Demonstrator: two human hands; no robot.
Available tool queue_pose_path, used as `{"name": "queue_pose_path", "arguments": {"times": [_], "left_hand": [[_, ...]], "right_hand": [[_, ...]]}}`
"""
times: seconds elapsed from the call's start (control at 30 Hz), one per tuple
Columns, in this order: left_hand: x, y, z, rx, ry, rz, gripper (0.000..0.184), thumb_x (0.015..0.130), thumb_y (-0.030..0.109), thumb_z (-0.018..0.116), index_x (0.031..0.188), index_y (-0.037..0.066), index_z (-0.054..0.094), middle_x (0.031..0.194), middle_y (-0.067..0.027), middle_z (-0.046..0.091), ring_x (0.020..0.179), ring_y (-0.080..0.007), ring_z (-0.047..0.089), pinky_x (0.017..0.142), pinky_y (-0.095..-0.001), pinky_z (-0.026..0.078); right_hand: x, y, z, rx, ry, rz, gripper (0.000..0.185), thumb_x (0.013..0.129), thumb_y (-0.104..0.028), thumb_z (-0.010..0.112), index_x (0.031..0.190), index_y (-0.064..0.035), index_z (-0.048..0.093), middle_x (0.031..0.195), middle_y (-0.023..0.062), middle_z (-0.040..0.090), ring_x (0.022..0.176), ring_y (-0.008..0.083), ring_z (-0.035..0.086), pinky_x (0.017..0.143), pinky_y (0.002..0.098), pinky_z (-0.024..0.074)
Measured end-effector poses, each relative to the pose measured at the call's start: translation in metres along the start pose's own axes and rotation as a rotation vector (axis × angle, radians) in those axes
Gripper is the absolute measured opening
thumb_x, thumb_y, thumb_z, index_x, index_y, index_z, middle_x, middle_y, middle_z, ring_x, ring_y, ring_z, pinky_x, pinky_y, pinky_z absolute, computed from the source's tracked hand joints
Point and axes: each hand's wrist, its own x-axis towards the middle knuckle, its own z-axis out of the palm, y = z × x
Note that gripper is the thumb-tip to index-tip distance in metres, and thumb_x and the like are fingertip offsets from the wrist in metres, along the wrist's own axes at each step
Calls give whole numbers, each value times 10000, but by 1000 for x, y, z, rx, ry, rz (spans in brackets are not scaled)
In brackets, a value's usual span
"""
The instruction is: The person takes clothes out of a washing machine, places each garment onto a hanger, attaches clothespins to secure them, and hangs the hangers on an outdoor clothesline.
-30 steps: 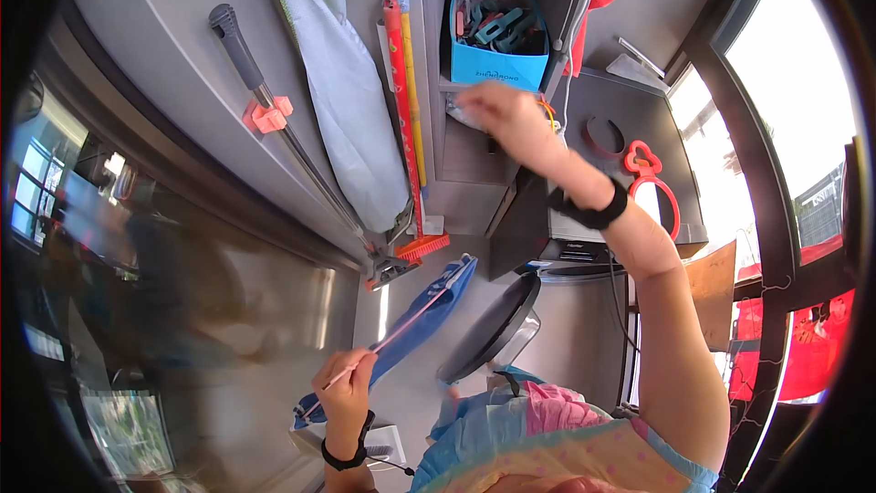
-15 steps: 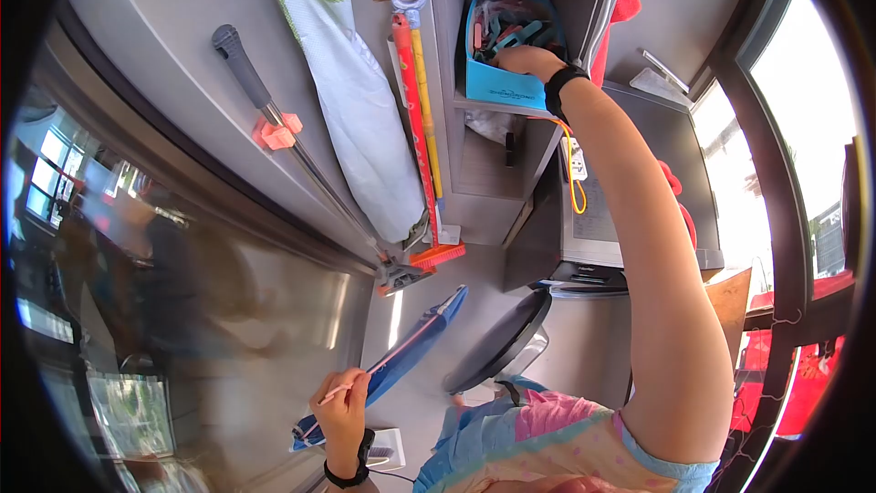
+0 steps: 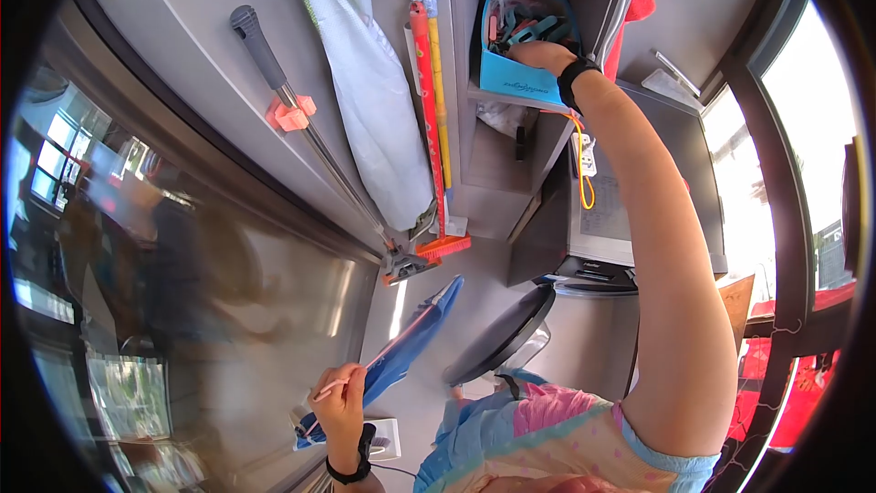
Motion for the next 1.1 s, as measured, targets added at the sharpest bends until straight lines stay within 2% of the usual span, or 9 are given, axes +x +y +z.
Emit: {"name": "queue_pose_path", "arguments": {"times": [0.13, 0.23, 0.33, 0.37, 0.47, 0.5, 0.7, 0.8, 1.1], "left_hand": [[-6, -5, -2, -13, 34, -28, 54, 819, 86, 650, 802, 35, 643, 658, -61, 561, 511, -135, 494, 475, -255, 364], [-10, -9, -3, -40, 43, -41, 63, 822, 93, 651, 803, 33, 643, 666, -64, 565, 524, -141, 499, 485, -258, 366], [-11, -8, -9, -15, 53, -56, 74, 827, 100, 647, 803, 31, 642, 673, -67, 569, 526, -145, 498, 486, -261, 366], [-12, -9, -10, -20, 40, -73, 61, 826, 77, 636, 806, 19, 634, 684, -61, 562, 552, -132, 490, 506, -253, 363], [-15, -10, -14, -34, 13, -101, 37, 823, 30, 614, 814, -5, 618, 707, -49, 549, 605, -106, 475, 545, -235, 358], [-14, -8, -15, -39, 14, -95, 38, 824, 31, 614, 816, -6, 618, 708, -49, 550, 607, -105, 476, 546, -234, 358], [-21, -15, -17, -42, 55, -62, 80, 835, 97, 642, 805, 22, 646, 686, -65, 572, 543, -142, 496, 502, -258, 371], [-23, -15, -21, -37, 55, -67, 81, 835, 94, 642, 808, 18, 645, 685, -67, 570, 545, -142, 495, 504, -257, 370], [-32, -24, -22, -36, 55, -84, 78, 836, 90, 640, 807, 17, 642, 680, -67, 567, 546, -146, 497, 504, -256, 370]], "right_hand": [[5, 13, 14, 46, 25, -90, 387, 865, -231, 416, 1106, -2, 615, 1180, 225, 572, 1105, 349, 556, 910, 411, 432], [6, 16, 16, 118, 138, -21, 343, 848, -232, 460, 1043, -14, 641, 1085, 218, 615, 1029, 349, 591, 868, 396, 451], [1, 21, -8, 45, 114, -387, 337, 843, -256, 504, 1026, -4, 633, 974, 194, 645, 950, 350, 609, 832, 380, 461], [38, 62, 16, -149, 377, -677, 269, 867, -241, 574, 1070, -71, 619, 935, 98, 647, 869, 252, 611, 786, 346, 468], [-3, 23, -5, 1167, 309, 59, 229, 836, -223, 604, 993, -56, 614, 879, 64, 650, 851, 233, 626, 732, 387, 498], [-2, 27, -6, 1350, 288, 49, 151, 861, -181, 596, 979, -87, 604, 911, 40, 629, 880, 175, 600, 746, 349, 495], [-6, 35, -1, 1732, 316, -63, 203, 904, -163, 509, 1035, -10, 528, 994, 148, 607, 882, 261, 608, 841, 394, 512], [-12, 32, -5, 1909, 336, -71, 209, 901, -151, 461, 990, 36, 492, 927, 192, 575, 855, 306, 608, 814, 439, 536], [-7, 38, -2, 1992, 379, -21, 200, 929, -145, 398, 1034, 6, 478, 933, 194, 575, 815, 287, 611, 769, 416, 554]]}}
